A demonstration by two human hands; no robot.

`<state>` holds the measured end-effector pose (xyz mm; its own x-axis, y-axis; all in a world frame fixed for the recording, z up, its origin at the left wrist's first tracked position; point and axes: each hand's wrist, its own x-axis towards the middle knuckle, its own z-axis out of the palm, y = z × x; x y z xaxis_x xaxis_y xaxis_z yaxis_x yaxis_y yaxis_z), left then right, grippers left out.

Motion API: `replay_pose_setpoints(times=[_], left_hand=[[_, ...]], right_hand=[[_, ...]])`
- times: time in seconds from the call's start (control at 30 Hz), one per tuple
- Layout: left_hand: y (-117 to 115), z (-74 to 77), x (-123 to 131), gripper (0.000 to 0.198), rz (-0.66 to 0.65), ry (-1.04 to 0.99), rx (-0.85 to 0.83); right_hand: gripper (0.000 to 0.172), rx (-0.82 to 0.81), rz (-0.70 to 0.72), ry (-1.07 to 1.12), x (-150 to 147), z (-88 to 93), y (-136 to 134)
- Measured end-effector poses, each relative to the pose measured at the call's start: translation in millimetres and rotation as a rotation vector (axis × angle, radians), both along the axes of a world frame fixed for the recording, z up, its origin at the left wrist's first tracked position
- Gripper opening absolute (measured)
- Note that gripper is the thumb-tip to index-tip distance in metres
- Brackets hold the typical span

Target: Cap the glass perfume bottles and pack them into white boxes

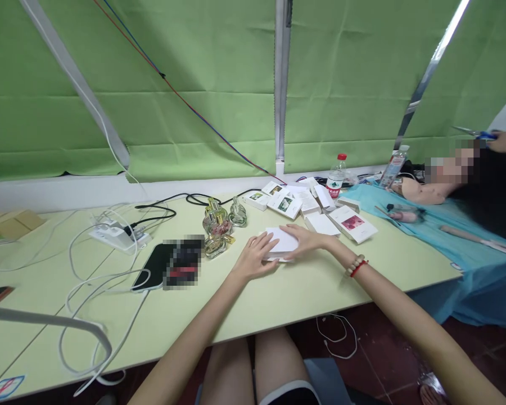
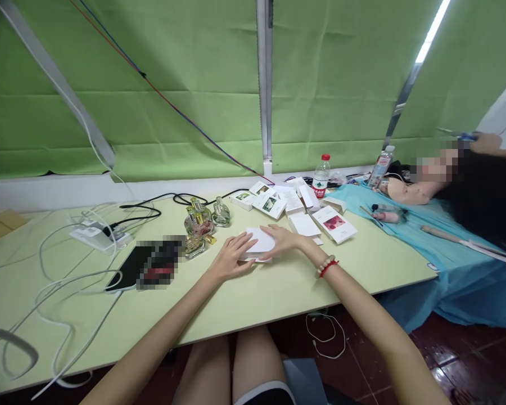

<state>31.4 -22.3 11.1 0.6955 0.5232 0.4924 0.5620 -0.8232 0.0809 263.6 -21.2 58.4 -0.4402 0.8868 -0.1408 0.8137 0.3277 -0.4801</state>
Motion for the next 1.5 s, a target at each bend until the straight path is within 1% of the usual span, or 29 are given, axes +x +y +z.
replay_pose_setpoints(times=[0.03,0.07,0.1,0.17,0.2,0.23,0.27,0.3,0.37,0.4,0.5,0.53,0.6,0.63,0.67,0.73,0.77,0.8,0.87,0.97,1.03,1.13,1.2,1.27,1.33,1.37,1.4,1.43,1.5], left_hand=[[-0.6,0.4,0.5,0.048,0.006,0.000,-0.013],[-0.9,0.5,0.9,0.045,0.019,-0.014,-0.021],[-1.0,0.4,1.1,0.044,0.029,-0.032,-0.025],[-0.7,-0.5,1.2,0.042,0.025,-0.061,-0.021],[-0.4,-1.1,1.1,0.041,0.018,-0.073,-0.020],[-0.1,-1.7,1.0,0.040,0.011,-0.084,-0.022],[0.2,-2.2,0.9,0.040,0.005,-0.095,-0.026],[0.3,-2.7,0.9,0.039,0.002,-0.109,-0.031],[0.2,-3.1,0.9,0.038,0.002,-0.144,-0.035],[-0.1,-3.2,1.0,0.036,0.004,-0.162,-0.033],[-0.6,-3.0,0.8,0.028,0.027,-0.192,-0.015],[-0.6,-2.9,0.5,0.026,0.037,-0.188,-0.011],[-0.3,-3.2,-0.4,0.022,0.052,-0.169,-0.002],[0.0,-3.7,-1.1,0.021,0.063,-0.167,0.010],[0.4,-4.5,-1.9,0.022,0.084,-0.183,0.031],[1.3,-7.3,-3.9,0.029,0.156,-0.263,0.093],[2.0,-9.2,-5.0,0.036,0.195,-0.308,0.122],[2.6,-11.4,-6.1,0.043,0.228,-0.344,0.143],[4.1,-15.6,-8.2,0.048,0.258,-0.368,0.163],[5.5,-18.7,-9.5,0.043,0.281,-0.351,0.187],[5.2,-17.0,-8.2,0.039,0.241,-0.313,0.185],[3.4,-11.3,-3.4,0.037,0.128,-0.203,0.131],[2.5,-8.7,-0.2,0.035,0.124,-0.169,0.094],[2.5,-8.3,1.6,0.032,0.145,-0.181,0.074],[3.4,-9.5,1.8,0.030,0.139,-0.201,0.065],[3.9,-10.2,1.5,0.029,0.131,-0.210,0.061],[4.5,-10.7,1.2,0.029,0.123,-0.219,0.059],[4.9,-11.0,0.8,0.028,0.114,-0.226,0.056],[5.0,-10.5,0.1,0.026,0.097,-0.234,0.052]], right_hand=[[0.109,0.014,-0.018,0.036,6.5,4.8,1.6],[0.100,0.057,-0.077,0.063,13.7,8.0,3.2],[0.091,0.124,-0.180,0.070,20.9,8.9,4.5],[0.078,0.245,-0.465,-0.002,33.4,2.9,5.7],[0.076,0.264,-0.597,-0.081,38.2,-3.1,5.5],[0.076,0.257,-0.690,-0.170,42.3,-10.0,4.9],[0.078,0.241,-0.741,-0.249,46.0,-16.8,4.0],[0.078,0.224,-0.752,-0.299,49.6,-22.2,3.3],[0.075,0.187,-0.694,-0.300,57.7,-26.1,2.7],[0.074,0.160,-0.651,-0.256,62.0,-23.8,3.1],[0.074,0.095,-0.531,-0.063,69.8,-3.3,5.3],[0.074,0.138,-0.506,-0.005,68.2,5.3,5.3],[0.074,0.311,-0.440,0.101,55.7,19.7,3.6],[0.074,0.393,-0.345,0.175,45.2,24.0,2.0],[0.070,0.430,-0.219,0.252,32.9,25.9,0.4],[0.068,0.341,0.034,0.320,7.6,22.6,-1.3],[0.069,0.277,0.124,0.320,-3.2,18.2,-1.0],[0.070,0.238,0.173,0.331,-11.7,12.9,0.0],[0.071,0.224,0.199,0.344,-21.1,1.8,3.0],[0.065,0.254,0.166,0.284,-22.9,-8.7,4.0],[0.066,0.258,0.169,0.268,-21.6,-8.8,0.6],[0.065,0.257,0.166,0.339,-12.8,0.1,-5.6],[0.061,0.304,0.040,0.322,4.8,7.2,-6.2],[0.064,0.393,-0.217,0.161,33.7,9.1,-3.3],[0.083,0.401,-0.523,-0.126,69.0,2.8,-0.1],[0.093,0.367,-0.664,-0.249,86.5,-3.2,0.4],[0.098,0.320,-0.757,-0.333,102.5,-10.4,-0.5],[0.099,0.286,-0.829,-0.383,116.4,-18.0,-2.8],[0.088,0.258,-0.860,-0.397,136.3,-30.9,-10.7]])
